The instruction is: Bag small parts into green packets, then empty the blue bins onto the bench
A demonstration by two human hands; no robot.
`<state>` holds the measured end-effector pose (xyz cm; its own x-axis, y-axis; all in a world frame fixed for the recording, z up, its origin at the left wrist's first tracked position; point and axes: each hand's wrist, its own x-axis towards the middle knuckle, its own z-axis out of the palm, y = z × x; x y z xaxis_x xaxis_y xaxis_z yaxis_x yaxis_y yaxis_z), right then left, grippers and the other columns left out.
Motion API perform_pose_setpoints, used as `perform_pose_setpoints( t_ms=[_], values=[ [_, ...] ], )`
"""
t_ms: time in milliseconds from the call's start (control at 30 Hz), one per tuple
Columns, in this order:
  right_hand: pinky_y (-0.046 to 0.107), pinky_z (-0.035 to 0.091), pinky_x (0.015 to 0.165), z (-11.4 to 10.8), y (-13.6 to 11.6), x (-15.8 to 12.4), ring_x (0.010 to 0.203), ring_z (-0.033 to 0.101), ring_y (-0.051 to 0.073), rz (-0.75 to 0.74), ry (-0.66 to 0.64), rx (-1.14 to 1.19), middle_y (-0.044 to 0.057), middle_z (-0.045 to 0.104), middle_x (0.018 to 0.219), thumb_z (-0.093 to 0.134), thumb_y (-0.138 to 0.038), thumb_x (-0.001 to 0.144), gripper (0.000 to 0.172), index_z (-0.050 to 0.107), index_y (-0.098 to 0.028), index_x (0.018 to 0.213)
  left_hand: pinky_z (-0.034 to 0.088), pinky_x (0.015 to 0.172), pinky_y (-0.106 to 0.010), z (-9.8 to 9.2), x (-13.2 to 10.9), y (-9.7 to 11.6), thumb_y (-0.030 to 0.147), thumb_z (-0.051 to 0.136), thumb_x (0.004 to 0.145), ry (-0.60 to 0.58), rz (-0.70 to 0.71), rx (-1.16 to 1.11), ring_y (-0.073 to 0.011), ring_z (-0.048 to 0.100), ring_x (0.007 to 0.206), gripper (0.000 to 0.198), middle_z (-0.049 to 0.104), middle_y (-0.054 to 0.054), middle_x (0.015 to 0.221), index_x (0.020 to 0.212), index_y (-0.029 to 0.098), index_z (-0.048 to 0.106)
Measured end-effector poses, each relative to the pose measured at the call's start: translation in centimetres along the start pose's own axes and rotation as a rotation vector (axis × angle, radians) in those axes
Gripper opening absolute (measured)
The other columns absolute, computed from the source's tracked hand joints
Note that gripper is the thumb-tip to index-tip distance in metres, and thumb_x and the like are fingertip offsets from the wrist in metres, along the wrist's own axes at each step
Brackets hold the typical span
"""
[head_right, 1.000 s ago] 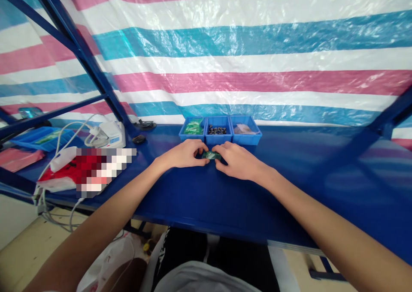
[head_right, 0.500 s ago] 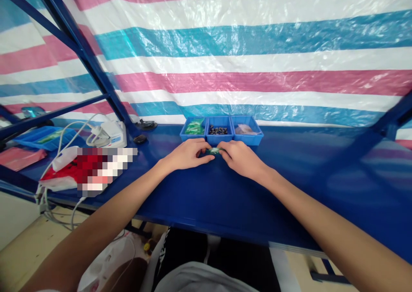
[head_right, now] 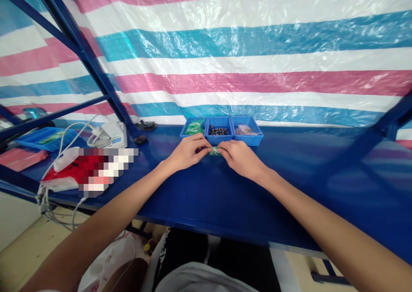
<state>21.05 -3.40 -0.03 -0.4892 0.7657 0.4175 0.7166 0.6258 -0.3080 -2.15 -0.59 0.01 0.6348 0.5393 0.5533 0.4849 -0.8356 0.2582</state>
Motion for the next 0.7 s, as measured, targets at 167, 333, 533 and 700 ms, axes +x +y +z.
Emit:
perform_pose_setpoints(
  t_ms=[167, 333, 533, 700],
  values=[
    [0.037, 0.049, 0.076, -0.16, -0.26, -0.01, 0.082, 0.072, 0.025, -0.001, 0.025, 0.054, 0.008, 0.078, 0.093, 0.047, -0.030, 0.105, 0.030, 0.074, -0.021, 0.094, 0.047, 0.072, -0.027, 0.12, 0.00, 0.24, 0.033, 0.059, 0.102, 0.014, -0.003, -0.016, -0.0119, 0.058, 0.074, 0.017, 0.061, -0.002, 0.093, 0.103, 0.019, 0.069],
    [0.035, 0.048, 0.073, -0.19, -0.63, -0.08, 0.079, 0.070, 0.024, -0.016, 0.034, 0.076, 0.008, 0.077, 0.088, 0.047, -0.026, 0.103, 0.030, 0.073, -0.019, 0.089, 0.048, 0.074, -0.027, 0.33, 0.01, 0.41, 0.039, 0.056, 0.104, 0.038, 0.026, -0.028, -0.0122, 0.059, 0.076, 0.024, 0.062, -0.003, 0.097, 0.108, 0.019, 0.069],
    [0.033, 0.047, 0.070, -0.02, -0.72, 0.00, 0.073, 0.069, 0.021, 0.023, 0.061, 0.136, 0.005, 0.077, 0.086, 0.053, -0.029, 0.100, 0.025, 0.076, -0.021, 0.095, 0.049, 0.080, -0.028, 0.32, 0.11, 0.39, 0.032, 0.052, 0.106, 0.050, 0.038, -0.064, -0.0153, 0.063, 0.087, 0.023, 0.064, -0.004, 0.095, 0.102, 0.018, 0.069],
    [0.032, 0.045, 0.065, 0.06, -0.68, 0.03, 0.065, 0.062, 0.018, 0.106, 0.040, 0.255, 0.002, 0.074, 0.079, 0.058, -0.035, 0.097, 0.022, 0.076, -0.022, 0.089, 0.048, 0.079, -0.027, 0.45, 0.14, 0.24, 0.030, 0.050, 0.107, 0.056, 0.032, -0.068, -0.0149, 0.063, 0.086, 0.022, 0.064, -0.003, 0.093, 0.100, 0.018, 0.067]
  ],
)
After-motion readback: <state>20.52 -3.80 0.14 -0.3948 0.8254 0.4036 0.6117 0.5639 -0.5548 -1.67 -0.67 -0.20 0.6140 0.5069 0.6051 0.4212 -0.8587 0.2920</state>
